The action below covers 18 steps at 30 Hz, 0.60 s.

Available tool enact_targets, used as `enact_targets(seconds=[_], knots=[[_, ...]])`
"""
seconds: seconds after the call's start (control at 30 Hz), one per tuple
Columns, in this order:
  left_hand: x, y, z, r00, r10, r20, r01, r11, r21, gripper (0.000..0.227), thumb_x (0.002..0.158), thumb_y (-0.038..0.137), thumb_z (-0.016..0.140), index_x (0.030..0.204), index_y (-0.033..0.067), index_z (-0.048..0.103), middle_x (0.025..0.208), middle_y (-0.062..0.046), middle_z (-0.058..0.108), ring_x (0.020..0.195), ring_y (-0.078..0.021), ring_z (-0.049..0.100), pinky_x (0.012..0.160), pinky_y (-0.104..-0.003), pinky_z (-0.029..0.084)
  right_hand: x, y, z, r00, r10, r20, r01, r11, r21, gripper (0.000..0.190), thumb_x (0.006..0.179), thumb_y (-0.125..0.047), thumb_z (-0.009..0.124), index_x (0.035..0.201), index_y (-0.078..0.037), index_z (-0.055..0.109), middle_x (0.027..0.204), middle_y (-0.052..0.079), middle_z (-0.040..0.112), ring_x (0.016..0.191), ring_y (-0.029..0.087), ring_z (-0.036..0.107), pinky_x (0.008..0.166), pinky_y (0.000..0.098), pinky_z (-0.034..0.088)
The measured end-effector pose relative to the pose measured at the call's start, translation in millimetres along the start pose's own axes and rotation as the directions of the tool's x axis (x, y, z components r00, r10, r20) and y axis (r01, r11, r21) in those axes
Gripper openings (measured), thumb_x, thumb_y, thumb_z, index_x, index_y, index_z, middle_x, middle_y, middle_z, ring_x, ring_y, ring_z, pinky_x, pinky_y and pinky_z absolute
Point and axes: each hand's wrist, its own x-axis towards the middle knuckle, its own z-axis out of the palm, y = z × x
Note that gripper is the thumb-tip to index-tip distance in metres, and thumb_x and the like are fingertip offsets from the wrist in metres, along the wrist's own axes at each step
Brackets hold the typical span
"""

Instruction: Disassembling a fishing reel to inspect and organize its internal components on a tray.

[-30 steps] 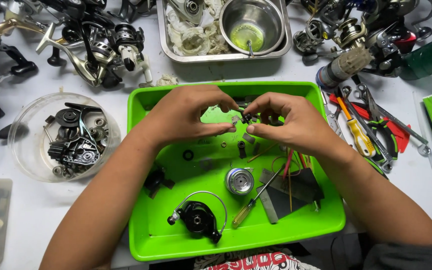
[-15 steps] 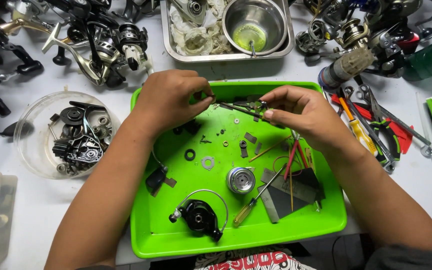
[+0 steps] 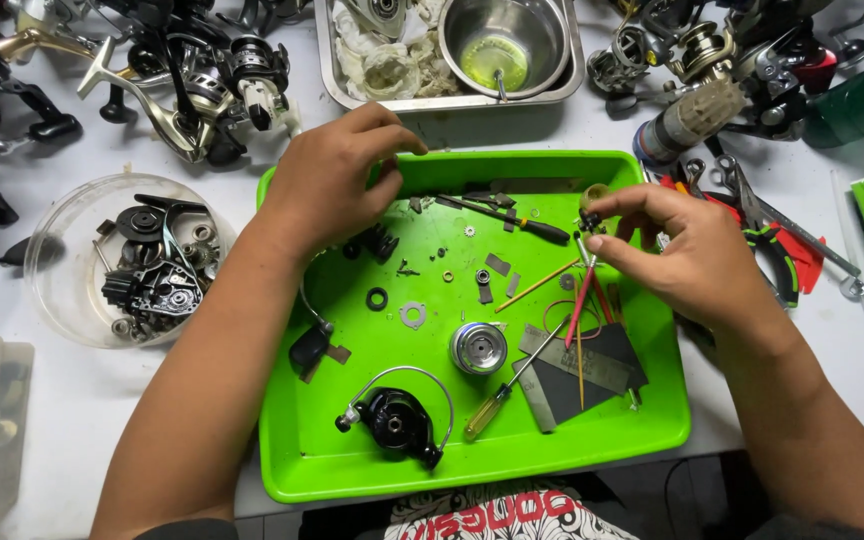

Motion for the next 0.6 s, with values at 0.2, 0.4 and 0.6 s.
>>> enact_targets(seconds=[0.2,0.4,0.6], knots=[[-1,-2,0,0.995,0.026,-0.097,-0.029,0.999,-0.034,0.025,0.087,0.001,0.068,0.109,0.0144,0.073,0.105,-0.003,0.067,0.067,-0.0214,0.062,0.051,-0.039,0.049,-13,33,23,0.899,-0.378,0.223,0.437,0.818,-0.374,0.03,0.085,-0.031,0.079,0.109,-0.015,0.073,0.098,0.004,0.078,0.091,0.023,0.072,0.091,0.0457,0.051],[-3,-1,-1,0.991,0.029,-0.129,-0.036,0.998,-0.048,0.025,0.09,0.001,0.068,0.11,0.014,0.074,0.104,-0.004,0.065,0.075,-0.0234,0.063,0.056,-0.04,0.047,-35,27,34,0.833,-0.439,0.337,0.549,0.729,-0.408,0.03,0.084,-0.035,0.081,0.106,-0.015,0.073,0.1,0.005,0.076,0.1,0.027,0.07,0.089,0.0469,0.051],[-2,0,-3,0.993,0.023,-0.115,-0.03,0.998,-0.061,0.023,0.092,0.001,0.067,0.109,0.0142,0.074,0.105,-0.004,0.066,0.072,-0.0213,0.061,0.054,-0.039,0.046,-39,18,43,0.809,-0.482,0.336,0.587,0.696,-0.414,0.027,0.086,-0.033,0.08,0.104,-0.014,0.072,0.093,0.004,0.074,0.089,0.025,0.067,0.08,0.0431,0.048]])
